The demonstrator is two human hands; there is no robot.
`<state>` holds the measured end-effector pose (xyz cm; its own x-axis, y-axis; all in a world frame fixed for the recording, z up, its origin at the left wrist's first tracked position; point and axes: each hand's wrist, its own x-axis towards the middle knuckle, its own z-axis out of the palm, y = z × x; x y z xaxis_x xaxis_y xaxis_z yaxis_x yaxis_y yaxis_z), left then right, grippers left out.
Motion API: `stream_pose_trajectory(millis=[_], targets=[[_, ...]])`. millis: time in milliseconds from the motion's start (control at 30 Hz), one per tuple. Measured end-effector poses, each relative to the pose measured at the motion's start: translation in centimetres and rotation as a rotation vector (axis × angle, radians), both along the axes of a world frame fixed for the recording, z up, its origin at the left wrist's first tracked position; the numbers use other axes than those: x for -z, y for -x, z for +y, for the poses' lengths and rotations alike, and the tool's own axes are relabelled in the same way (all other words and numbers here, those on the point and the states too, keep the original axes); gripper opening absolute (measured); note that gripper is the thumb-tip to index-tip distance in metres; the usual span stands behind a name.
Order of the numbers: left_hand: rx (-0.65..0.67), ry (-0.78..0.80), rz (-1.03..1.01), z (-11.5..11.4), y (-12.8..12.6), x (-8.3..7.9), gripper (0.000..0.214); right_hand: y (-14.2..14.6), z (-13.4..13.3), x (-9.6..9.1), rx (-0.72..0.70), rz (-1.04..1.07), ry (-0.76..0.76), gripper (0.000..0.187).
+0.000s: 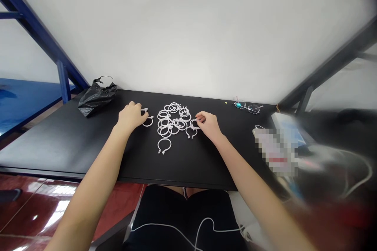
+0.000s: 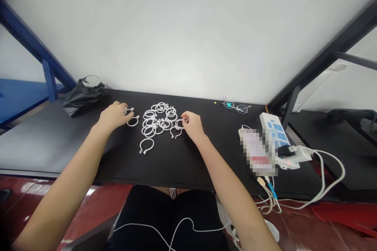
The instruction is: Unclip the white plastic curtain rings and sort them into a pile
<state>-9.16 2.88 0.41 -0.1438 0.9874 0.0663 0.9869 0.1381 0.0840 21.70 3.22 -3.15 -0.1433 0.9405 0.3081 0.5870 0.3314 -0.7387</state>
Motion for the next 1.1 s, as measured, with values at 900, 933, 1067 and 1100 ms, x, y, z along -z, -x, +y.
stream_pose_trajectory(millis=[900,933,1067,1100], targets=[[0.799,-0.144,-0.286,-0.8,-4.9,2.1,0.045,0.7,-0.7,-1.8,0.072,0.336,-0.003,0.016],[0.803,-0.14,-0.298,-0.9,-5.1,2.1,0.044,0.7,-0.7,-1.8,0.08,0.349,-0.005,0.017],[0.829,-0.139,-0.324,-1.2,-5.6,2.2,0.04,0.8,-0.7,-2.0,0.1,0.406,0.005,0.021],[0.835,-0.146,-0.333,-1.2,-5.7,2.2,0.039,0.9,-0.8,-2.0,0.106,0.422,0.014,0.022]])
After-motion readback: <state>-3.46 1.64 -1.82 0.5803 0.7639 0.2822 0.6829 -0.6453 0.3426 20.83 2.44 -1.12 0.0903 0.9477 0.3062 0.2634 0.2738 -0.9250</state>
